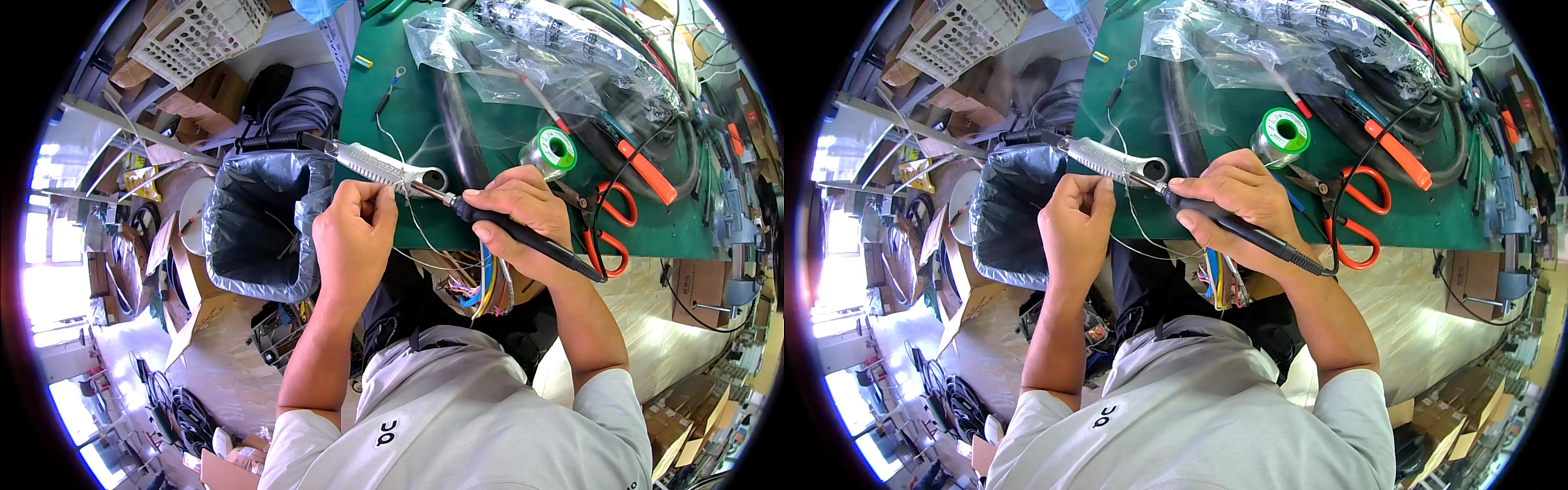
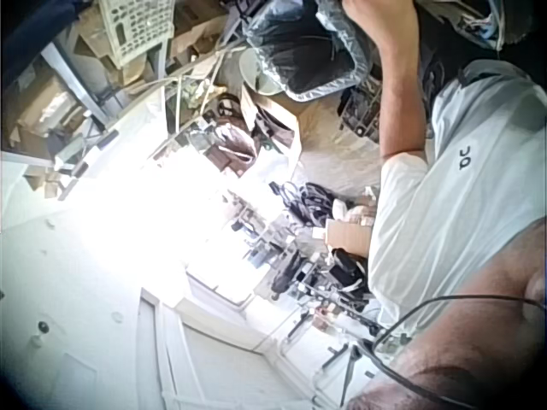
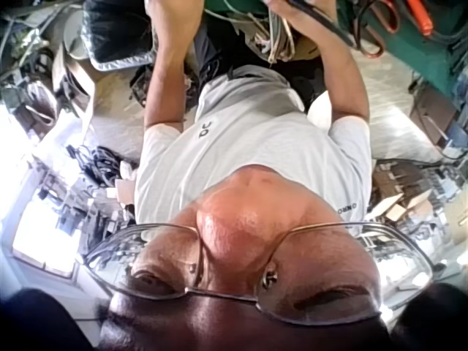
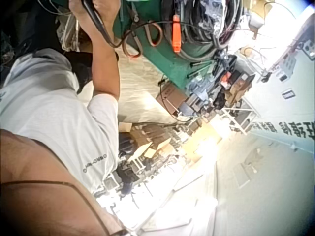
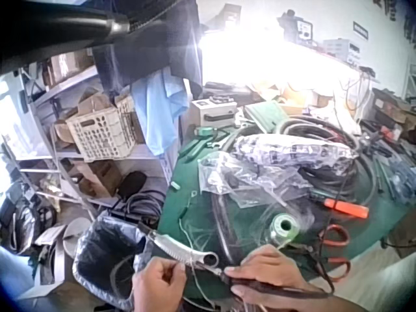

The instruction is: The person uses a soldering iron to join multiple wires together, using a wrench and pliers to hold the components in place on a green workbench.

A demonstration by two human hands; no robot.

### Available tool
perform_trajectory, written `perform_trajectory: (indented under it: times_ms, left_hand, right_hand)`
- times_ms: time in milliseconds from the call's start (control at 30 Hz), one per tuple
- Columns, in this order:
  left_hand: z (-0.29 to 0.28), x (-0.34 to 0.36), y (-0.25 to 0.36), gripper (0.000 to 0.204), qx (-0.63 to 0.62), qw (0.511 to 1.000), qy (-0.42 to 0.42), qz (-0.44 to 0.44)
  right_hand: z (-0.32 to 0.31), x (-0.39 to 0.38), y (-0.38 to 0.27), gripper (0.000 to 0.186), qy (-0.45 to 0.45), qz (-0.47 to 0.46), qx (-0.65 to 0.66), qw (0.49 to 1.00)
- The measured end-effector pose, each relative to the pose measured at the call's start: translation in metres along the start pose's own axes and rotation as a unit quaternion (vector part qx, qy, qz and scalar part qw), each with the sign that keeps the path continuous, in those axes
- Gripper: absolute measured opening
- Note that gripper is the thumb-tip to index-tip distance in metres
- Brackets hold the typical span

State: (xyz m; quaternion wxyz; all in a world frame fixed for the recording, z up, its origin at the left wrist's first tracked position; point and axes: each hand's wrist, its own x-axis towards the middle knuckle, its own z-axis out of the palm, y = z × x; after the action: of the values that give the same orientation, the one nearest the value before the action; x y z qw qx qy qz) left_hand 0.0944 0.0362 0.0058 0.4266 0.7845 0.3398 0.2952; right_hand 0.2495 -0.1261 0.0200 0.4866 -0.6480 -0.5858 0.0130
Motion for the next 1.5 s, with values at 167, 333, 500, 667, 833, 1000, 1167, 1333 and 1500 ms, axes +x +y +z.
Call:
perform_trajectory:
  times_ms: [167,333,500,667,833,1000,1167,1333,1500]
  left_hand:
    - [-0.003,-0.004,0.003,0.014,-0.001,1.0,0.003,0.002]
    - [-0.012,-0.023,0.003,0.012,0.0,0.999,0.027,0.041]
    - [-0.021,-0.032,0.002,0.014,-0.013,1.0,0.016,0.007]
    - [-0.025,-0.043,0.0,0.015,-0.008,0.999,-0.023,-0.025]
    - [-0.051,-0.068,0.008,0.024,0.082,0.969,-0.221,-0.077]
    - [-0.079,-0.054,0.01,0.036,0.091,0.988,-0.108,-0.066]
    - [-0.039,-0.038,0.033,0.04,-0.178,0.958,-0.157,-0.162]
    - [-0.009,-0.03,0.036,0.04,-0.224,0.923,-0.195,-0.243]
    - [0.016,-0.042,0.029,0.027,-0.443,0.837,-0.107,-0.303]
  right_hand:
    - [0.0,-0.001,0.001,0.032,0.012,-0.001,0.009,1.0]
    - [-0.003,-0.002,0.0,0.031,0.038,0.005,0.025,0.999]
    - [-0.003,-0.004,0.0,0.032,0.055,0.023,0.044,0.997]
    - [-0.005,-0.006,-0.003,0.033,0.049,0.042,0.052,0.997]
    - [-0.001,-0.006,-0.001,0.03,0.08,0.037,0.056,0.995]
    - [-0.004,-0.007,-0.003,0.03,0.081,0.042,0.044,0.995]
    - [-0.001,-0.007,-0.003,0.029,0.087,0.043,0.053,0.994]
    - [-0.003,-0.011,-0.003,0.03,0.095,0.044,0.055,0.993]
    - [-0.002,-0.011,0.0,0.03,0.106,0.041,0.068,0.991]
